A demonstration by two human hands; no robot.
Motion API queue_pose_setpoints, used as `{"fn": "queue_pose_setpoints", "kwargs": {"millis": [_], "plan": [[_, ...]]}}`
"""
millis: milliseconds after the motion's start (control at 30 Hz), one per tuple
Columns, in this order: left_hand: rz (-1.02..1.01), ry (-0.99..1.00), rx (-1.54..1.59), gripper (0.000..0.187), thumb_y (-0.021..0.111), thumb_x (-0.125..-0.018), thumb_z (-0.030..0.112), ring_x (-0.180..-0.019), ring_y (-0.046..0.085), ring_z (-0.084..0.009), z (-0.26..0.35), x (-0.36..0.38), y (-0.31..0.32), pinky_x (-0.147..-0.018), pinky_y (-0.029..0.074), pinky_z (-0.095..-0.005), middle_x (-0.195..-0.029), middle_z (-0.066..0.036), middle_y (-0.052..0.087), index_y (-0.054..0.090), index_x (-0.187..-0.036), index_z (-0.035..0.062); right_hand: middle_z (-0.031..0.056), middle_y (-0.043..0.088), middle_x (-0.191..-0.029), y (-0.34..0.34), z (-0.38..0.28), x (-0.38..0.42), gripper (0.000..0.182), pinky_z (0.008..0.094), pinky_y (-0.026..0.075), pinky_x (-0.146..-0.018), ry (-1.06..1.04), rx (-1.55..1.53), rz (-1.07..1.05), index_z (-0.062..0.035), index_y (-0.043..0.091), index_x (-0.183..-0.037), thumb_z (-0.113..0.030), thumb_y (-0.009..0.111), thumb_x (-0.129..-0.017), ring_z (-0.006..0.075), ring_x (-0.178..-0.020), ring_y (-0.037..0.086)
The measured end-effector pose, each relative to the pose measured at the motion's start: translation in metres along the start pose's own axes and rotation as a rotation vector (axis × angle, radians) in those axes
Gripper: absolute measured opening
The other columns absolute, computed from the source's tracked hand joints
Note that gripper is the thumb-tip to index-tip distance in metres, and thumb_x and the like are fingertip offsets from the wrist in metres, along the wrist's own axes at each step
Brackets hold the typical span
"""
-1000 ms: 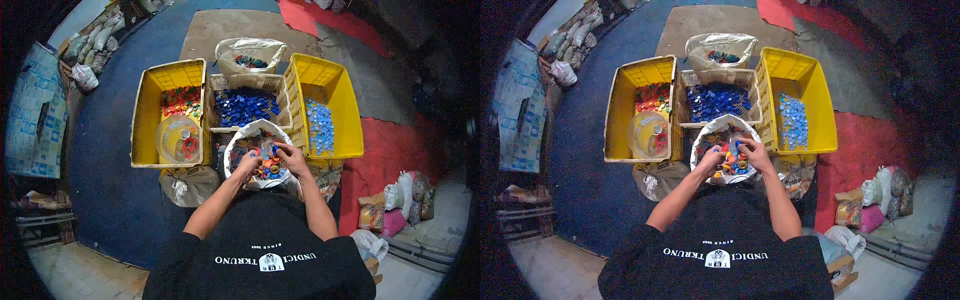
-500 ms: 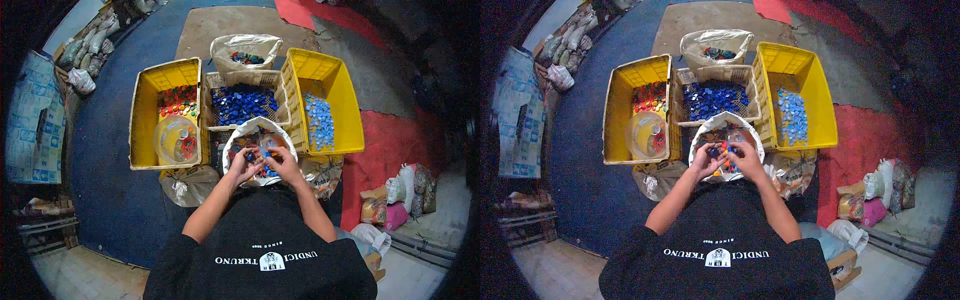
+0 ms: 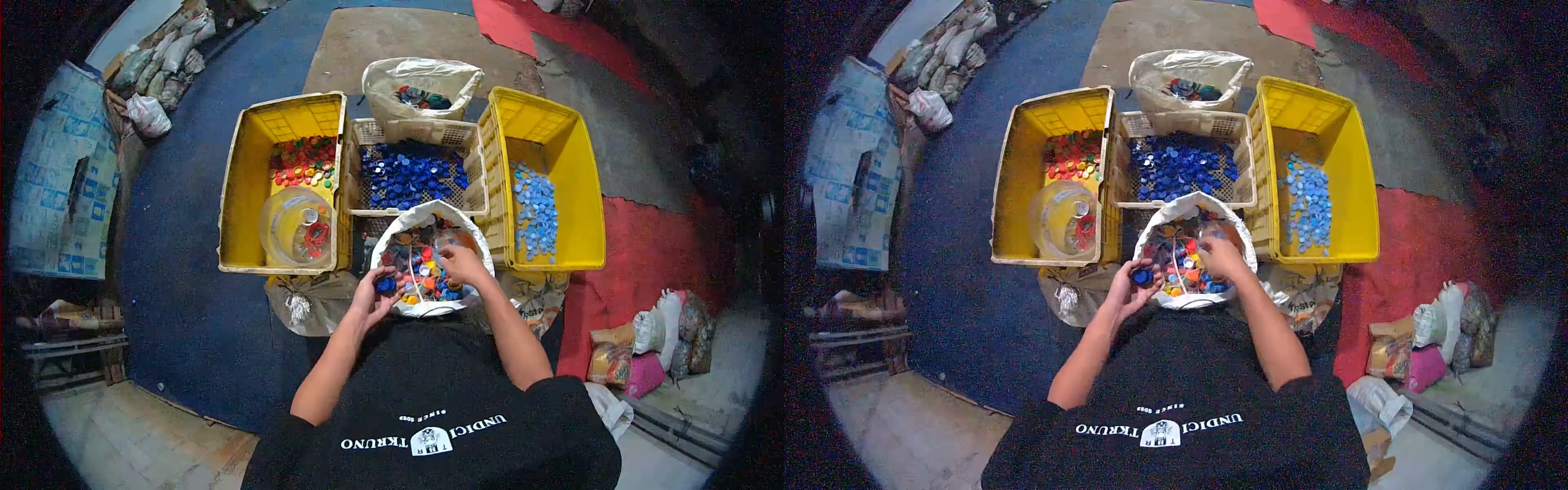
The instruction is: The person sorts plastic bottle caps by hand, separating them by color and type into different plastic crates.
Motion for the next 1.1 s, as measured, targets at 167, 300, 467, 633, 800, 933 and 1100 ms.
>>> {"fn": "queue_pose_setpoints", "kwargs": {"millis": [167, 300, 467, 633, 800, 933, 1100], "plan": [[0.101, 0.047, 0.047, 0.024, 0.050, -0.092, 0.025, -0.086, 0.061, -0.0260, 0.002, 0.020, -0.015, -0.075, 0.055, -0.0372, -0.097, -0.012, 0.060, 0.054, -0.104, 0.0032, 0.0220, 0.066, -0.103, 0.006, 0.045, -0.101, 0.034, 0.0429, 0.049, -0.086, 0.182, 0.184, 0.092, -0.0002, 0.065, -0.108, -0.020, 0.056, -0.083, 0.0364, -0.098, 0.063], [0.145, 0.105, 0.018, 0.025, 0.051, -0.093, 0.025, -0.088, 0.061, -0.0255, -0.002, 0.039, -0.021, -0.075, 0.055, -0.0379, -0.098, -0.012, 0.060, 0.055, -0.104, 0.0033, 0.0238, 0.064, -0.108, 0.028, 0.094, -0.125, 0.037, 0.0436, 0.047, -0.090, 0.411, 0.162, -0.086, 0.0028, 0.067, -0.102, -0.026, 0.053, -0.083, 0.0363, -0.103, 0.062], [0.259, 0.154, 0.106, 0.025, 0.052, -0.092, 0.024, -0.086, 0.061, -0.0264, -0.012, 0.056, -0.036, -0.074, 0.054, -0.0379, -0.100, -0.014, 0.059, 0.054, -0.103, 0.0026, 0.0244, 0.062, -0.114, 0.034, 0.089, -0.124, 0.048, 0.0427, 0.045, -0.094, 0.396, 0.235, -0.184, 0.0036, 0.066, -0.104, -0.038, 0.052, -0.084, 0.0360, -0.109, 0.059], [0.278, 0.112, 0.131, 0.024, 0.053, -0.091, 0.024, -0.085, 0.059, -0.0268, -0.020, 0.049, -0.046, -0.075, 0.053, -0.0375, -0.100, -0.015, 0.058, 0.054, -0.103, 0.0027, 0.0242, 0.061, -0.115, 0.042, 0.098, -0.142, 0.049, 0.0420, 0.044, -0.095, 0.315, 0.291, -0.257, 0.0007, 0.067, -0.106, -0.039, 0.052, -0.083, 0.0356, -0.109, 0.059], [0.295, 0.097, 0.040, 0.024, 0.051, -0.092, 0.023, -0.086, 0.060, -0.0279, -0.013, 0.039, -0.013, -0.077, 0.053, -0.0378, -0.100, -0.015, 0.059, 0.054, -0.103, 0.0024, 0.0232, 0.060, -0.117, 0.052, 0.096, -0.143, 0.043, 0.0426, 0.045, -0.095, 0.178, 0.423, -0.403, 0.0009, 0.064, -0.111, -0.031, 0.058, -0.082, 0.0344, -0.109, 0.059], [0.115, 0.110, -0.011, 0.026, 0.050, -0.093, 0.022, -0.093, 0.061, -0.0265, -0.009, 0.019, 0.012, -0.081, 0.052, -0.0352, -0.102, -0.015, 0.061, 0.054, -0.107, 0.0005, 0.0220, 0.066, -0.097, -0.019, 0.027, -0.076, 0.039, 0.0442, 0.051, -0.080, -0.032, 0.076, 0.197, -0.0027, 0.059, -0.103, -0.023, 0.075, -0.073, 0.0366, -0.092, 0.064], [0.112, 0.051, -0.030, 0.032, 0.046, -0.095, 0.025, -0.100, 0.063, -0.0292, -0.030, 0.001, 0.015, -0.087, 0.055, -0.0388, -0.108, -0.017, 0.062, 0.055, -0.111, -0.0020, 0.0108, 0.065, -0.095, -0.008, 0.017, 0.018, 0.041, 0.0345, 0.053, -0.075, -0.010, -0.550, 0.297, -0.0040, 0.055, -0.104, -0.015, 0.078, -0.072, 0.0216, -0.087, 0.066]]}}
Point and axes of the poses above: each hand's wrist, its own x-axis away from the middle knuckle, its own y-axis out of the palm, z = x × y, the point moved 9 cm from there along -x, towards the middle knuckle
